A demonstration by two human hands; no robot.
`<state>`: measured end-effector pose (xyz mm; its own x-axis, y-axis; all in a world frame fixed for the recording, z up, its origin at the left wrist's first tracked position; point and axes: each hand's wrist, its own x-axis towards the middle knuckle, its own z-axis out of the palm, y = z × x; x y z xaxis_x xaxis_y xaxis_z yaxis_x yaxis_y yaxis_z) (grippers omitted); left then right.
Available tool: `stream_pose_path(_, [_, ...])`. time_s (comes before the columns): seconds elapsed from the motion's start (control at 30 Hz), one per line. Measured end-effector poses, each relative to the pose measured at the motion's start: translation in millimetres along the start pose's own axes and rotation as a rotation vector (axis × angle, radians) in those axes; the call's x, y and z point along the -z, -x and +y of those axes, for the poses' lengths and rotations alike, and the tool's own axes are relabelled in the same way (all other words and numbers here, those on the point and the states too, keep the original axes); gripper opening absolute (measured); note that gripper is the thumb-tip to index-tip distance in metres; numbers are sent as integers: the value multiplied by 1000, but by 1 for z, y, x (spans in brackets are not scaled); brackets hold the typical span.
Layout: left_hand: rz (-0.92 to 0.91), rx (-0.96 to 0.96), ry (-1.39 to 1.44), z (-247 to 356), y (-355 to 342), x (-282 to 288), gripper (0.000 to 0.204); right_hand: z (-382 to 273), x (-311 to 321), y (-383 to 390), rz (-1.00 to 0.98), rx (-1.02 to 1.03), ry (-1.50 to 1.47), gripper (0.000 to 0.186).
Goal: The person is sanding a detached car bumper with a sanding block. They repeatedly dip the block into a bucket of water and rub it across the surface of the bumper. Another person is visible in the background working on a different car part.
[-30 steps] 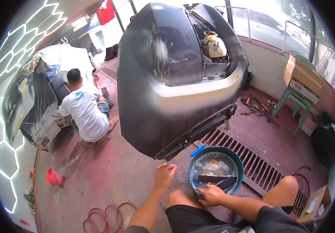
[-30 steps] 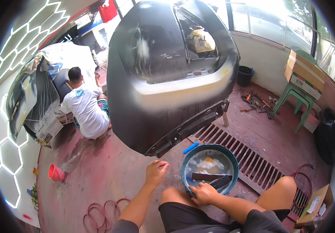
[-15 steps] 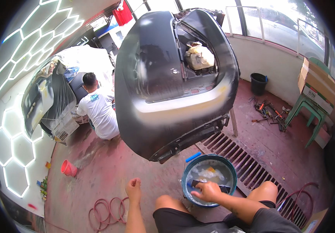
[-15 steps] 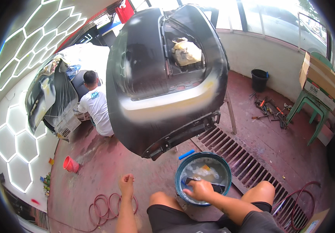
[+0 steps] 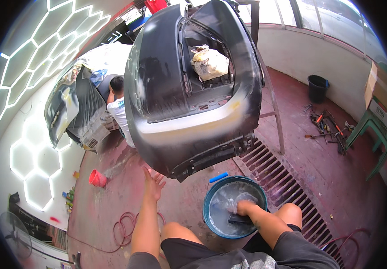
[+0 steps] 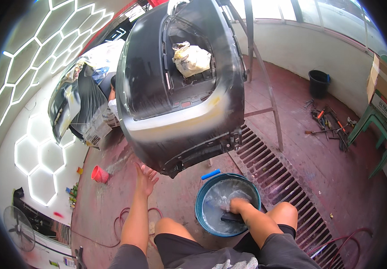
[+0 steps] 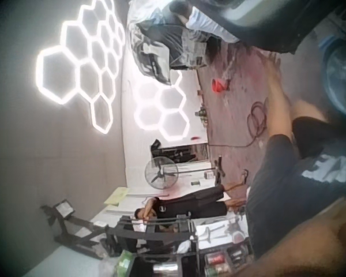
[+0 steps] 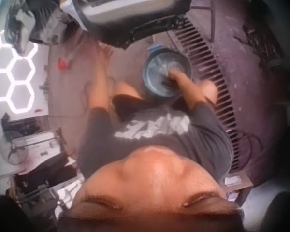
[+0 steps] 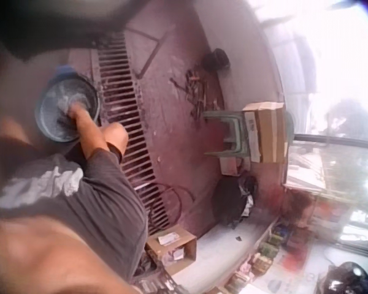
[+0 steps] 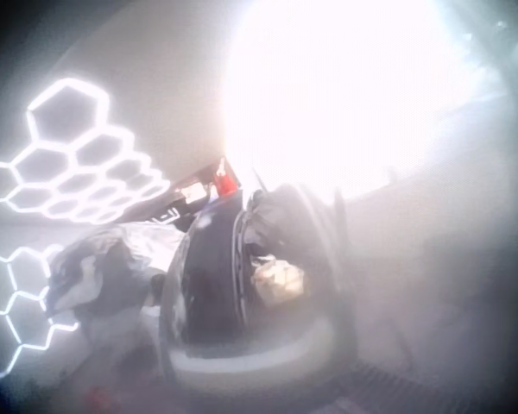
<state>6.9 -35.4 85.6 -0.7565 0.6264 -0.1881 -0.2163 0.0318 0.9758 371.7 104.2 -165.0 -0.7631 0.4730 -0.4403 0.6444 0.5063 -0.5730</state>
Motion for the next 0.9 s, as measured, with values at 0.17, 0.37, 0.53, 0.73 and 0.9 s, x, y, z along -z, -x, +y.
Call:
stream_pose_path(0.17, [-103,-111,78,-23,-16,-9,108,-23,27,24,218,-35,-97,67])
stream_pose_path(0.37, [22,-13,176,-58,-63,33,103,-19,23,13,219,-61,-227,68])
stream_pose_path(0.53, [-449,-189,283,-35,-51,-9,104,-6,5,-4,-45,-172,-88,62])
stream_pose_path(0.73, [-607,-206,357,-51,-84,34,97,54,-72,-74,-298,-107,86,41])
stream_pose_path(0.9, [-793,-206,485,-44,-87,7,83,147,-117,-82,-260,-333,27,43])
